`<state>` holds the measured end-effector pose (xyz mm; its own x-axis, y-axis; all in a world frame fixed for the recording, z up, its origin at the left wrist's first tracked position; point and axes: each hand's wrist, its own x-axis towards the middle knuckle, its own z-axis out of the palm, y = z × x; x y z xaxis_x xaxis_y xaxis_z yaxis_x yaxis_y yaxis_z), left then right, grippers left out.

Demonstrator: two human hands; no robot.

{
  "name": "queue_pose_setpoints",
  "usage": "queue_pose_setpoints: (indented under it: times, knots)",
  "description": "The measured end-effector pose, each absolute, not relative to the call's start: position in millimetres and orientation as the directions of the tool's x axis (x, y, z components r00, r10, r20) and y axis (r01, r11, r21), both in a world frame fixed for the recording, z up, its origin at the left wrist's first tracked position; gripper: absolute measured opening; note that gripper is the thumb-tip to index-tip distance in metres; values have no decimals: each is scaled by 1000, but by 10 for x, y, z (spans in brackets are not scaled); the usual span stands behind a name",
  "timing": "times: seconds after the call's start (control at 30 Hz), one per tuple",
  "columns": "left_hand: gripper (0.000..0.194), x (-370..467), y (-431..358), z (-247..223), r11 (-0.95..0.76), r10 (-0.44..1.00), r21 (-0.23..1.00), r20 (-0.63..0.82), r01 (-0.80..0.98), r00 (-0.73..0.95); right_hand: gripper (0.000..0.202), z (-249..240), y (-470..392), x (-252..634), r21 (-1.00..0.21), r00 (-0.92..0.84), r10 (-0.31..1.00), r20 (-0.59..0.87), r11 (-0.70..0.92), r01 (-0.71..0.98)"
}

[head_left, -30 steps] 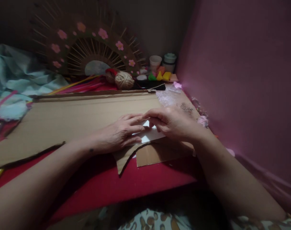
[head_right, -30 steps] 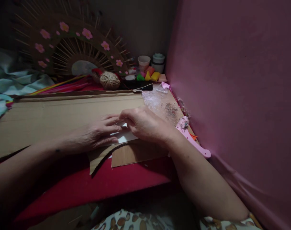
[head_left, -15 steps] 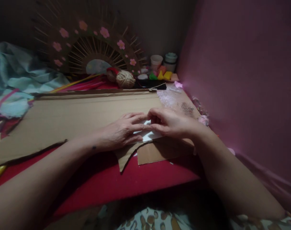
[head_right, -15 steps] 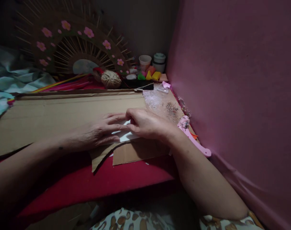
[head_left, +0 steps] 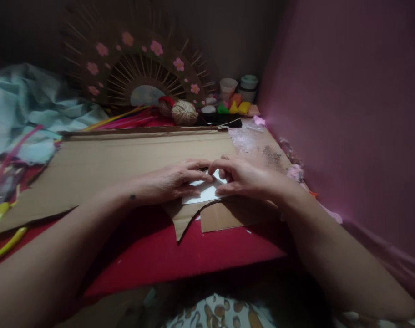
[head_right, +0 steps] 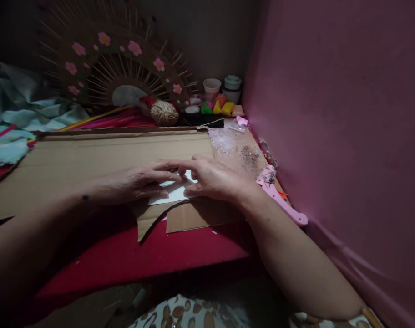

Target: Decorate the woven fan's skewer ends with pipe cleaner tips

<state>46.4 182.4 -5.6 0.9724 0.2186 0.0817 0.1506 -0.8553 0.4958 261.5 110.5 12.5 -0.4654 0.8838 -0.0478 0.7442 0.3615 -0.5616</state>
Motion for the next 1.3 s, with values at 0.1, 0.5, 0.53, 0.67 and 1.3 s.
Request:
queue_pose_setpoints:
  times: [0.1,0.5,0.53,0.67,1.3]
  knots:
    - [36,407,1850,27,-839,246,500,-8,217,969,33,88,1106,2610,-552,-492,869,-55,384,740]
    - [38,333,1908,10,-820,243,527,-36,225,969,46,80,1117,2597,-534,-532,844,-73,417,735]
    - [37,328,1904,22,-811,253,535,-44,236,967,46,87,1114,2595,-527,-526,846,-85,410,744]
    - [35,300,1901,86,-741,302,612,-63,276,951,46,124,1087,2576,-485,-527,842,-114,415,769]
    - [31,309,1913,22,-757,376,564,-36,330,926,33,34,841,2323,-254,-443,896,11,431,866]
